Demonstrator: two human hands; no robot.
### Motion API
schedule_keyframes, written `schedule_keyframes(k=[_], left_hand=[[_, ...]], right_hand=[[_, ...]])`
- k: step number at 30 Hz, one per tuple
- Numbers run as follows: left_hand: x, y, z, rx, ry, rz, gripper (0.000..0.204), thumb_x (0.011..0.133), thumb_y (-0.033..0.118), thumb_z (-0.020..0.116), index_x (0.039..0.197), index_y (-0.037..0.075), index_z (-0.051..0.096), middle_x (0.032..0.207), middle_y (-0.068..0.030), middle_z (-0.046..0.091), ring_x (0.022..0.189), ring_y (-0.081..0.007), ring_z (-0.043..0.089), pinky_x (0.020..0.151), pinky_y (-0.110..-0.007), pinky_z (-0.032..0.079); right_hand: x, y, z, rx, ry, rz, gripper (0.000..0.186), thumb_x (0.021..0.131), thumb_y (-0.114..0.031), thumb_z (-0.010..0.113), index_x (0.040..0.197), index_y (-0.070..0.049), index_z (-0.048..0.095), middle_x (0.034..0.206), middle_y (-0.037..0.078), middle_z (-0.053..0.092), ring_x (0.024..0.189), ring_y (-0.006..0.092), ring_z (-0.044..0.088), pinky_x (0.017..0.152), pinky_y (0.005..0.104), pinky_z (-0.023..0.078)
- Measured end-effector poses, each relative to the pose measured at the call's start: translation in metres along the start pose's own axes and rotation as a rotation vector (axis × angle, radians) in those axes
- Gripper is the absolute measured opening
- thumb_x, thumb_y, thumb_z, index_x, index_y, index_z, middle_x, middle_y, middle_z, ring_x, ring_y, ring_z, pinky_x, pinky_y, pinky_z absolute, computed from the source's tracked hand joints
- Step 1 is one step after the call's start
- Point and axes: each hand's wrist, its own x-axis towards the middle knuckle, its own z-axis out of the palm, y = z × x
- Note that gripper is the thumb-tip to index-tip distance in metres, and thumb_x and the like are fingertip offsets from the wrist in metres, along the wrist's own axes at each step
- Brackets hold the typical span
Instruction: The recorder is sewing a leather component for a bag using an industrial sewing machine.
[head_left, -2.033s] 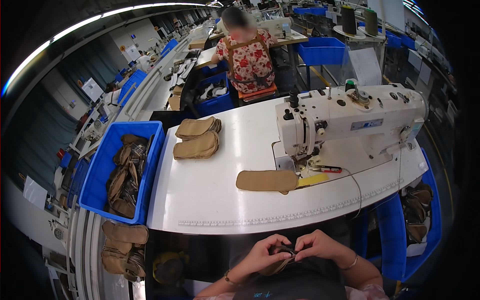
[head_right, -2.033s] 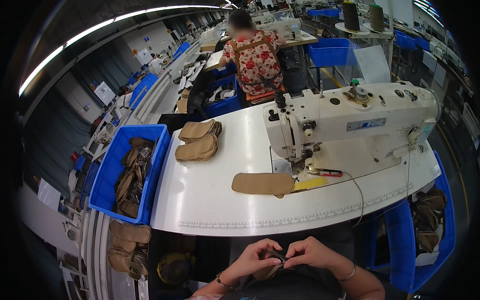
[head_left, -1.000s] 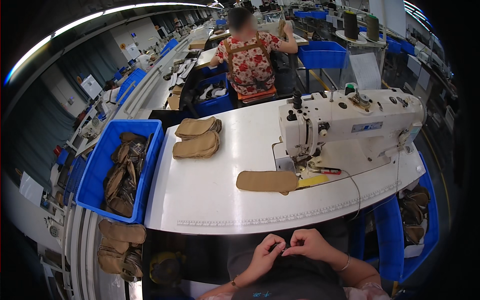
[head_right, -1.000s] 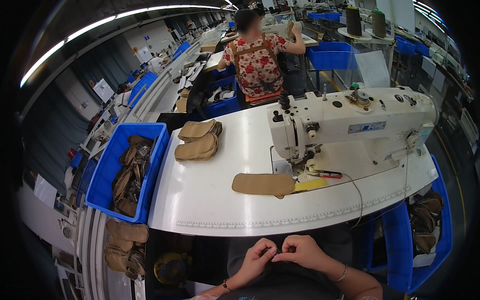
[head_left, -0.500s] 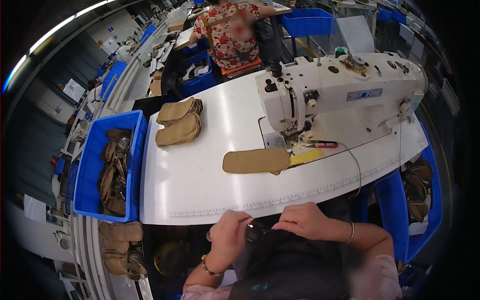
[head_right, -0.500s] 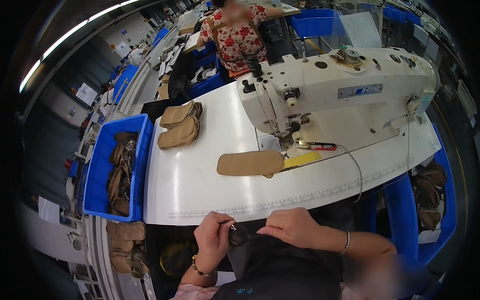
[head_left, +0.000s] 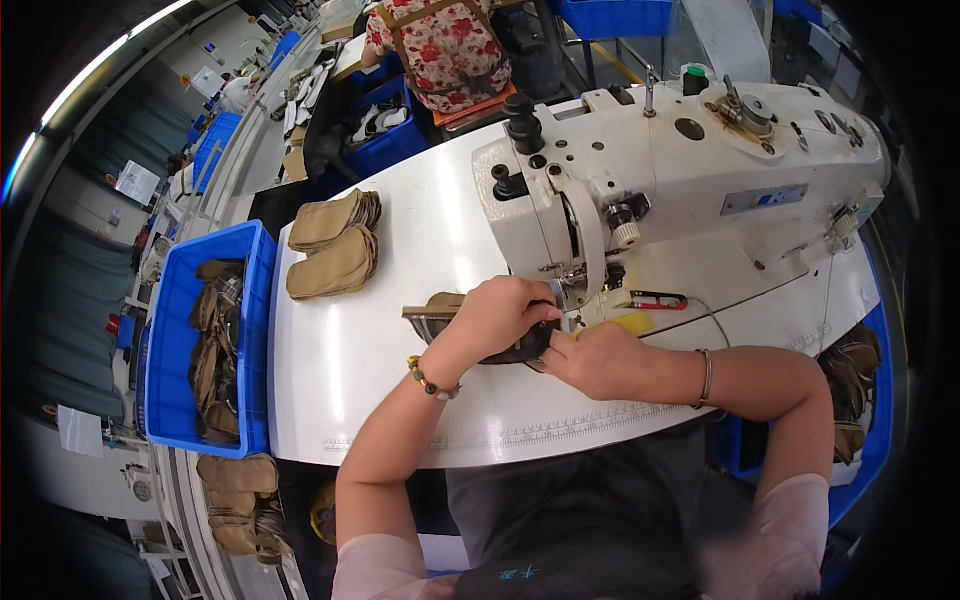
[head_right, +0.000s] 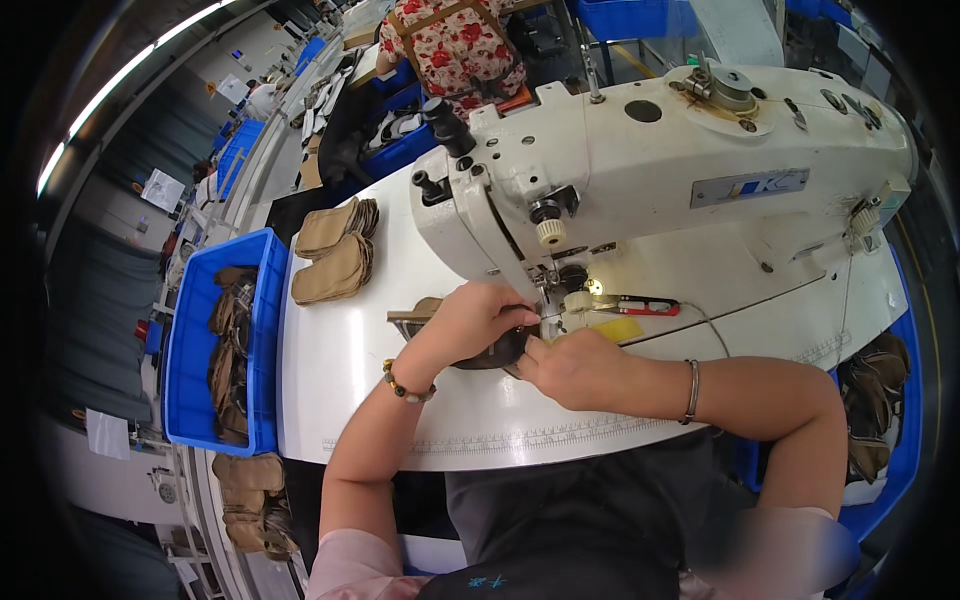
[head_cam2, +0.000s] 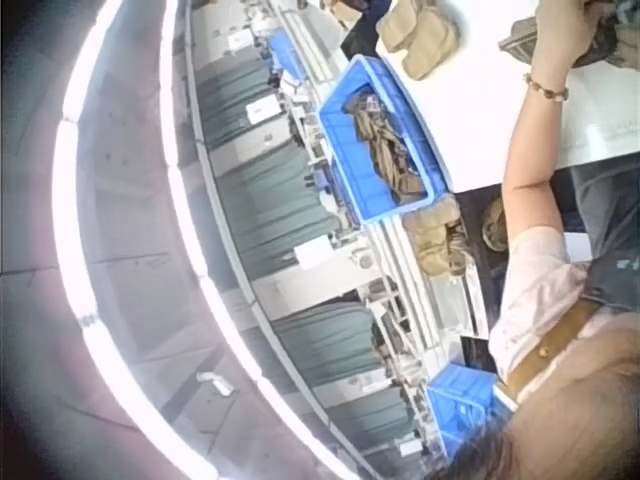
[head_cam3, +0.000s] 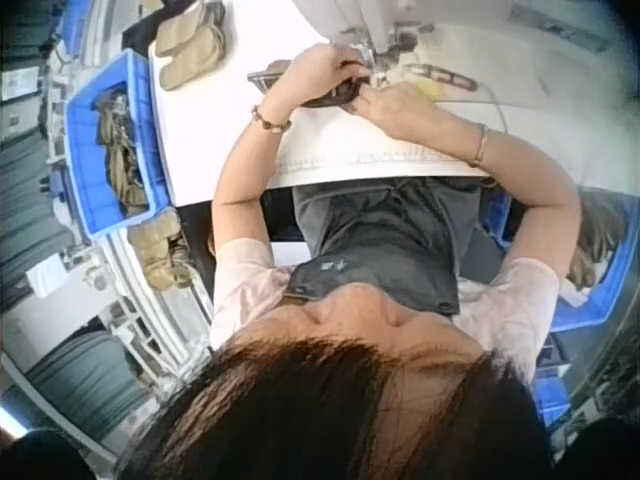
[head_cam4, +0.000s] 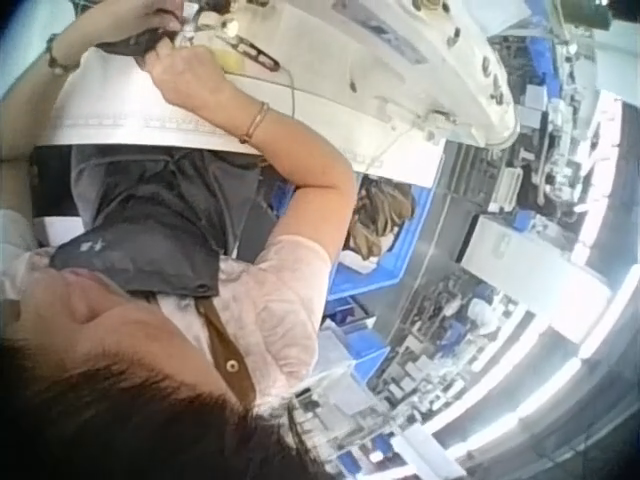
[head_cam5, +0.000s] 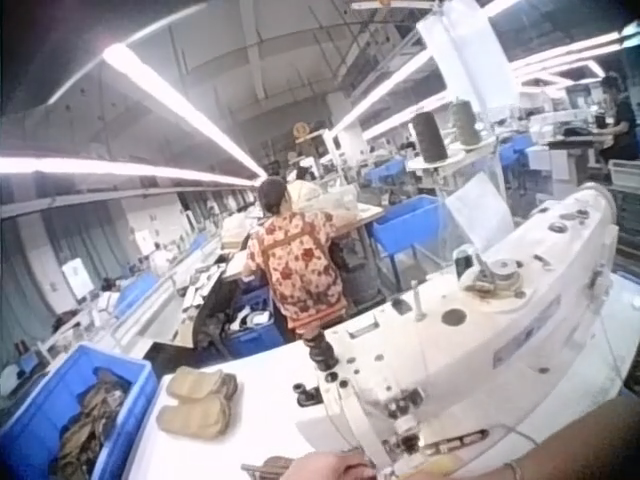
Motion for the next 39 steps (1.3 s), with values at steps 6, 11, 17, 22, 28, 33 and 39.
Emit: schedule_keyframes(k=[6,11,17,22,28,33,39], left_hand=[[-0.006,-0.018,0.014,-0.053,0.111,-0.028,0.019,0.088,0.026,0.07,0.098,0.01,0.073,0.08,-0.0131,0.07,0.075,-0.0354,0.067,0.067,-0.042,0.053],[-0.006,0.019,0.01,0.489,0.061,-0.291,0.019,0.087,0.021,0.071,0.102,0.009,0.071,0.08,-0.0131,0.07,0.074,-0.0335,0.068,0.065,-0.041,0.053],[-0.011,0.008,-0.003,0.02,-0.039,-0.002,0.022,0.085,0.016,0.073,0.103,0.005,0.07,0.083,-0.0134,0.071,0.076,-0.0335,0.068,0.068,-0.041,0.053],[-0.002,-0.015,0.008,-0.041,0.149,0.069,0.036,0.09,0.042,0.072,0.1,0.008,0.076,0.071,-0.0128,0.068,0.06,-0.0229,0.06,0.062,-0.034,0.049],[0.001,-0.02,0.007,-0.052,0.159,0.095,0.044,0.092,0.049,0.067,0.104,0.008,0.076,0.069,-0.0129,0.067,0.057,-0.0178,0.054,0.062,-0.032,0.048],[0.002,-0.012,0.006,-0.057,0.116,0.012,0.043,0.093,0.046,0.067,0.106,0.006,0.075,0.071,-0.0113,0.069,0.057,-0.0173,0.051,0.062,-0.032,0.047],[-0.008,-0.009,0.008,-0.143,0.082,-0.139,0.022,0.085,0.019,0.075,0.101,0.005,0.07,0.091,-0.0145,0.071,0.082,-0.0364,0.066,0.073,-0.042,0.053]], right_hand=[[-0.008,-0.004,-0.007,-0.112,0.213,-0.07,0.034,0.08,-0.014,0.059,0.105,0.007,0.068,0.106,0.032,0.067,0.055,0.0201,0.066,0.043,0.0333,0.05],[-0.008,0.003,-0.007,-0.071,0.263,-0.061,0.032,0.078,-0.013,0.059,0.097,0.011,0.068,0.103,0.038,0.066,0.051,0.0209,0.065,0.042,0.0327,0.05],[-0.007,0.005,-0.011,-0.02,0.197,-0.113,0.028,0.076,-0.012,0.061,0.093,0.01,0.068,0.096,0.034,0.068,0.051,0.0213,0.065,0.041,0.0328,0.049],[-0.006,0.008,-0.004,-0.016,0.309,-0.093,0.019,0.076,-0.011,0.063,0.086,0.004,0.067,0.082,0.021,0.067,0.051,0.0184,0.064,0.039,0.0336,0.046],[-0.002,0.014,-0.01,-0.225,0.398,-0.069,0.014,0.076,-0.015,0.066,0.083,-0.003,0.067,0.065,0.001,0.052,0.049,0.0109,0.057,0.037,0.0269,0.041],[0.001,0.011,-0.004,-0.341,0.502,-0.105,0.02,0.075,-0.015,0.067,0.088,-0.001,0.069,0.062,-0.001,0.051,0.05,0.0085,0.056,0.037,0.0246,0.041],[-0.003,0.004,-0.01,-0.283,0.333,-0.065,0.029,0.073,-0.01,0.065,0.097,0.005,0.07,0.063,0.0,0.054,0.053,0.0101,0.057,0.039,0.0247,0.042]])
